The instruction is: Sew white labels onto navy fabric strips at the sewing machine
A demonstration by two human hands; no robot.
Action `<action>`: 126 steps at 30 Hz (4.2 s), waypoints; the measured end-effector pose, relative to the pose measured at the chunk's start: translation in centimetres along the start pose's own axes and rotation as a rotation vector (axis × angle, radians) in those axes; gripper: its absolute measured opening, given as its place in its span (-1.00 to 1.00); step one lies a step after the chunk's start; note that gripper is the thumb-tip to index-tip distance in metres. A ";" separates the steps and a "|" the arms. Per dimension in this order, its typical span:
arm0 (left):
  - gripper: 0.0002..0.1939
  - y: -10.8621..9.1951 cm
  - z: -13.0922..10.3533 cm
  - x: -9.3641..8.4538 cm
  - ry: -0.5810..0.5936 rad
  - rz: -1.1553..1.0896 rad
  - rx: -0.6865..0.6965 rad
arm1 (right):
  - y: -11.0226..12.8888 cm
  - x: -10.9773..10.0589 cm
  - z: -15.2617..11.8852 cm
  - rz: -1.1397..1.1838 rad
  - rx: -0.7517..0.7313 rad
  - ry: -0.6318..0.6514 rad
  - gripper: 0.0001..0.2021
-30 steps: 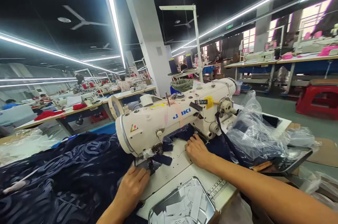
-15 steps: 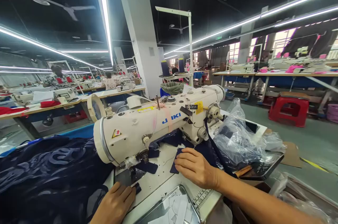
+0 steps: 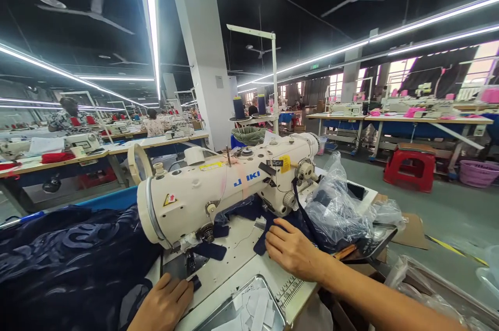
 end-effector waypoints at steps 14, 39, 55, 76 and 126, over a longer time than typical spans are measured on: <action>-0.60 0.1 -0.6 0.9 -0.184 0.007 0.009 | -1.2 7.6 7.8 -0.135 0.376 0.421 -0.92; -0.88 -1.0 -1.2 -0.5 0.232 0.021 -0.062 | 6.2 5.5 8.1 0.009 -0.513 -0.106 -0.73; -0.81 -1.2 -1.8 -1.0 0.185 -0.004 -0.088 | 10.0 5.9 9.7 0.169 -0.016 0.341 -0.95; -0.74 -1.4 -1.7 -1.0 0.031 -0.033 -0.132 | 9.8 8.6 9.7 0.769 0.400 0.403 -0.82; -0.79 -1.2 -0.9 1.9 0.028 -0.169 -0.370 | 6.9 8.2 10.2 0.244 -0.319 0.245 -0.60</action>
Point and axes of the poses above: each hand's wrist, its own z-axis towards the middle knuckle, its own x-axis out of the palm, y = z × x, the point moved 2 cm from there along z, towards the middle knuckle, and after that the axes turned 14 degrees about -z, right-handed, at the moved point
